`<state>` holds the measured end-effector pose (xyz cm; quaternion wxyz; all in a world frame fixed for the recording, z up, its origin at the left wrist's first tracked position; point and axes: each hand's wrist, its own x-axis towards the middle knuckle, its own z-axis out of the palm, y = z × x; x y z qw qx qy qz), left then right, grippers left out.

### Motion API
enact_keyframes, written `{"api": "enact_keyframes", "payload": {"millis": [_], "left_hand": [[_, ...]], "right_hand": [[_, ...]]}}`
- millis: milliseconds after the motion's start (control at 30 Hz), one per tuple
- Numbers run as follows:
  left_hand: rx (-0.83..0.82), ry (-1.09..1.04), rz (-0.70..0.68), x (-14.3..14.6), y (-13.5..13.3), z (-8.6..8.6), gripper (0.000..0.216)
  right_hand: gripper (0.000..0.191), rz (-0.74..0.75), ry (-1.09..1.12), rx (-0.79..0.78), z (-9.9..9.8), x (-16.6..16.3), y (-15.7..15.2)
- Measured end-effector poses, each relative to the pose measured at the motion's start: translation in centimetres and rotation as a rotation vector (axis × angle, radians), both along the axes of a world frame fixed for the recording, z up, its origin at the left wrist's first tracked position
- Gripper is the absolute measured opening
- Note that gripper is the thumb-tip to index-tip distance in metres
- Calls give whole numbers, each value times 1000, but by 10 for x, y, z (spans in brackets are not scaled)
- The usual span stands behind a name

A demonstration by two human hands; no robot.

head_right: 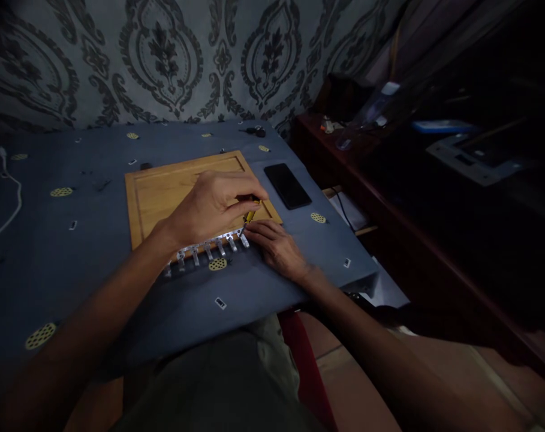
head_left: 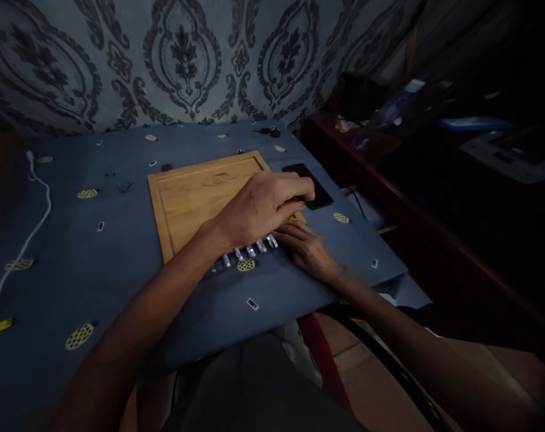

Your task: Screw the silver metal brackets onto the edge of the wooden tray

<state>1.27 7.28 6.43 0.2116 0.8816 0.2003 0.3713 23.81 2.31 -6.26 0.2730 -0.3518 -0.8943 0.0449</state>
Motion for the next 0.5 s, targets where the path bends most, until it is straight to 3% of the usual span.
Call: {"api": "enact_keyframes", "payload": {"millis": [167, 500], "left_hand": [[-21, -4, -24, -4, 1, 4, 17], [87, -36, 105, -11, -6, 18, 13]], "right_hand": [[48, 20, 32, 32, -2, 0, 1], [53, 19, 20, -22, 1, 0, 0]]}}
